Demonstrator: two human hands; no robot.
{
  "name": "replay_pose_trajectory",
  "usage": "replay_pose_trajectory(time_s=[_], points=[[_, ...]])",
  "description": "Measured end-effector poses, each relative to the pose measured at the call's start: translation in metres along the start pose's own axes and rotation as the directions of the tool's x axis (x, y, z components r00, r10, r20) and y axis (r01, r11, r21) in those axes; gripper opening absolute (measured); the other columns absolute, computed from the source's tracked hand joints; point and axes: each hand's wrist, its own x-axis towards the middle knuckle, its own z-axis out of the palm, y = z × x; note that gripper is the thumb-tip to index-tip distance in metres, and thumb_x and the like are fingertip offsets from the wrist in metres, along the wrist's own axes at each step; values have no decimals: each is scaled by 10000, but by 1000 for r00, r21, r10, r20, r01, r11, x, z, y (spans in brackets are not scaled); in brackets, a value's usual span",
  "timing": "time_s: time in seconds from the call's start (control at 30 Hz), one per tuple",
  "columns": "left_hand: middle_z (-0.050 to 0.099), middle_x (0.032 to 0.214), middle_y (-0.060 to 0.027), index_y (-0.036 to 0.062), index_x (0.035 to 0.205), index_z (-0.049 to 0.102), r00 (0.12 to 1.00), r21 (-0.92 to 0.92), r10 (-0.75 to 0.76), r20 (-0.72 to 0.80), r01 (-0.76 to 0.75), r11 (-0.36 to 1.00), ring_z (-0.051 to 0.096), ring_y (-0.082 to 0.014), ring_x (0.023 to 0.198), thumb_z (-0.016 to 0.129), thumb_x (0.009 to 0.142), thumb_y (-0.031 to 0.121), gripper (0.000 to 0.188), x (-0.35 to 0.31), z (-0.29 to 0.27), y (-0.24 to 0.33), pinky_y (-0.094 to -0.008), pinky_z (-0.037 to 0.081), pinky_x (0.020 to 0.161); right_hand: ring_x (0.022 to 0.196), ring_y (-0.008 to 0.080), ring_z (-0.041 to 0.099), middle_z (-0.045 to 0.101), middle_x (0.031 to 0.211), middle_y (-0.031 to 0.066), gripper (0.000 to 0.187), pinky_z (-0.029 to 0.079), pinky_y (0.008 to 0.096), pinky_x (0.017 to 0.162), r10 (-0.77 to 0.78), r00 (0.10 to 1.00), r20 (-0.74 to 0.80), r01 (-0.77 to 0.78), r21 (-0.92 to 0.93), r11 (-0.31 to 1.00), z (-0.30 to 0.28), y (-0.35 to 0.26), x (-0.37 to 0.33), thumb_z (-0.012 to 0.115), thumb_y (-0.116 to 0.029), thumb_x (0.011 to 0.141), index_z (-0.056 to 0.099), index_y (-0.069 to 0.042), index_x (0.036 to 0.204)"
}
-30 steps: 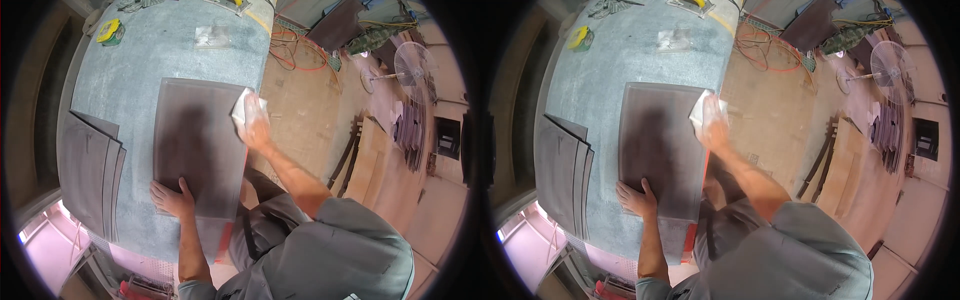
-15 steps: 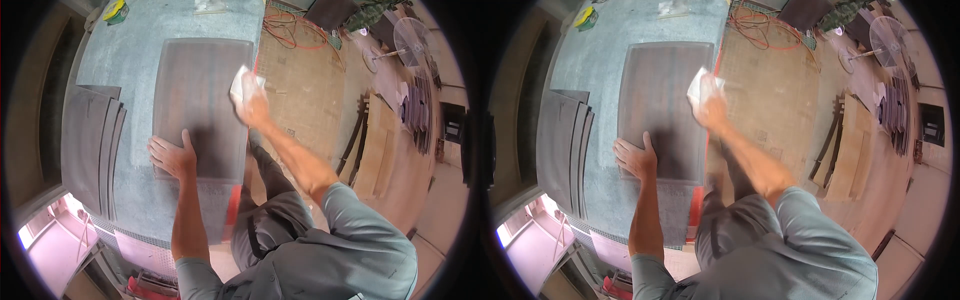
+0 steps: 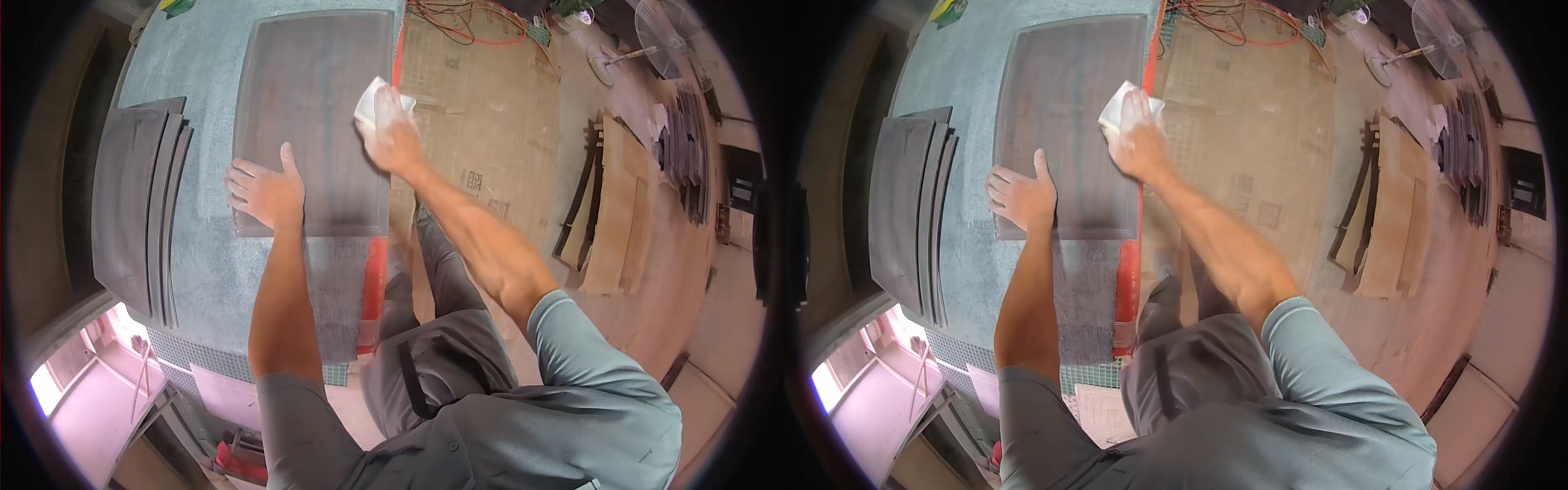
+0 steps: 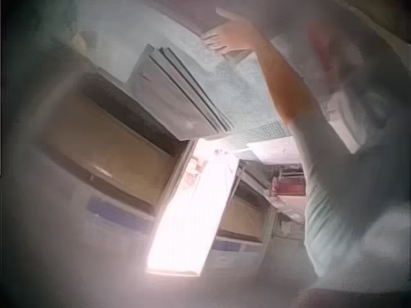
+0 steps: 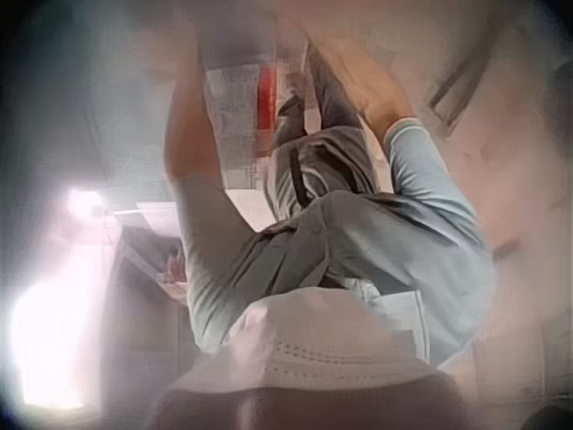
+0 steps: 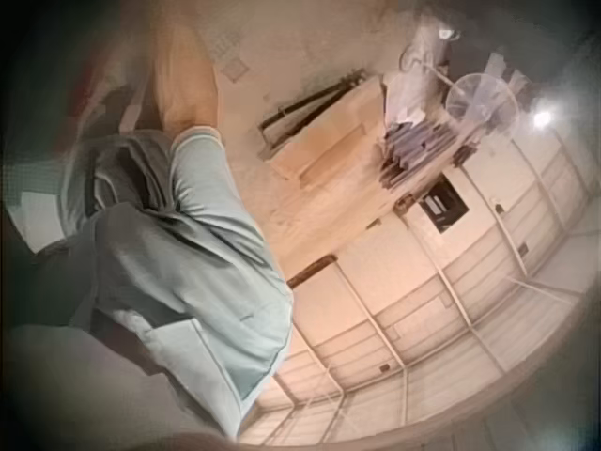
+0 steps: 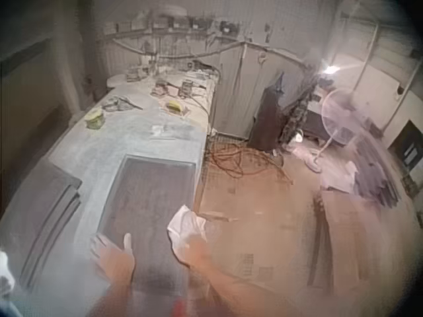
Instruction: The person uses a brush on the corner of a wooden panel, wipes it with a cloth, and then sands the surface of multiple wooden panels using a sanding block.
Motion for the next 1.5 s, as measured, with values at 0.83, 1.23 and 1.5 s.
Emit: replay_pose_trajectory(time_s=[0.83,1.23,1.5], points=[[415,1657,-294,-106,1625,342,999,16,13,-40,-12,1000,335,-446,1586,537,1027,741,1055,2,-4,2,-618,258,1287,1127,515,655,653,1314,311,439,550,565,948,52,997,-53,-54,-34,998,9,52,158,679,-275,994,573,48,1272],[305,1719,-324,-115,1662,254,994,-44,-49,102,54,998,229,-443,1638,669,1009,618,1066,7,-11,-12,-604,174,1320,1508,528,449,486,1582,384,901,404,568,1214,-28,982,185,24,21,999,-31,-26,-6,809,-138,859,368,169,1583],[211,1756,-320,-104,1680,199,988,-55,-38,148,47,997,180,-446,1657,685,996,616,1105,9,-9,-8,-622,158,1323,1488,522,471,511,1562,384,760,393,541,1238,-78,997,-8,77,-83,994,18,62,169,689,-289,993,438,163,1551]])
